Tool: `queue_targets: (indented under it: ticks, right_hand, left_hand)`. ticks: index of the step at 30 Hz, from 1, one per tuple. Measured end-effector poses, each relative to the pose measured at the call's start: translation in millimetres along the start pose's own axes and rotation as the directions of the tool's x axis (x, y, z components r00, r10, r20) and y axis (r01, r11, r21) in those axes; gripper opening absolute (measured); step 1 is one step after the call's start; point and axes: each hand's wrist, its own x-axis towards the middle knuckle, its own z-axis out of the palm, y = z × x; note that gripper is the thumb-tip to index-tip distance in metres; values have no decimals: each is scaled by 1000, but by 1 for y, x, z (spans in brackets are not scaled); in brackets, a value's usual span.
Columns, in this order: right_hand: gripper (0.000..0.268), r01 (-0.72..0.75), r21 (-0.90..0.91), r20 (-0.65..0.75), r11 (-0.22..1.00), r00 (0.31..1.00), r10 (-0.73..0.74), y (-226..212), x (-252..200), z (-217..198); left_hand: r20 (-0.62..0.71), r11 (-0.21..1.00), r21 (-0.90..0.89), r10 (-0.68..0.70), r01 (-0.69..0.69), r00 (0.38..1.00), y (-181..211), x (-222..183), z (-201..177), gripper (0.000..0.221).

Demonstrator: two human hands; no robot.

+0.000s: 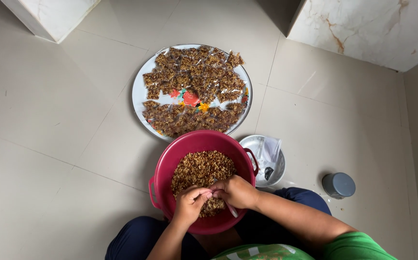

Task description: Packaging small grains or seeds into individual plastic bags using a spoon.

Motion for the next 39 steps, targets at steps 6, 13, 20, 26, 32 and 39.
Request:
queue_targets:
  ticks: [6,13,20,26,32,39]
  right_hand:
    - [16,-47,87,195,995,980,29,11,36,-28]
    - [10,-85,116,-137,990,986,100,85,122,-123]
    - [15,-474,-299,-241,828,877,415,191,214,-137]
    - [30,-494,-424,-60,759,852,520,219,239,-112]
    - [63,-288,-687,92,667,876,474,242,244,-95]
    - [81,-310,-468,-54,827,945,323,204,198,-128]
  left_hand:
    - [31,996,-55,-70,72,997,-23,1,3,12]
    - [64,914,-227,-330,335,942,-34,6,-6,30]
    - [114,860,-145,-476,489,872,-27,20,-17,19]
    - [144,805,-179,-548,566,824,-51,18,-18,22]
    - [176,801,-124,-563,585,808,-46,23,-19,24]
    - [132,823,-140,-535,550,834,-47,21,-18,22]
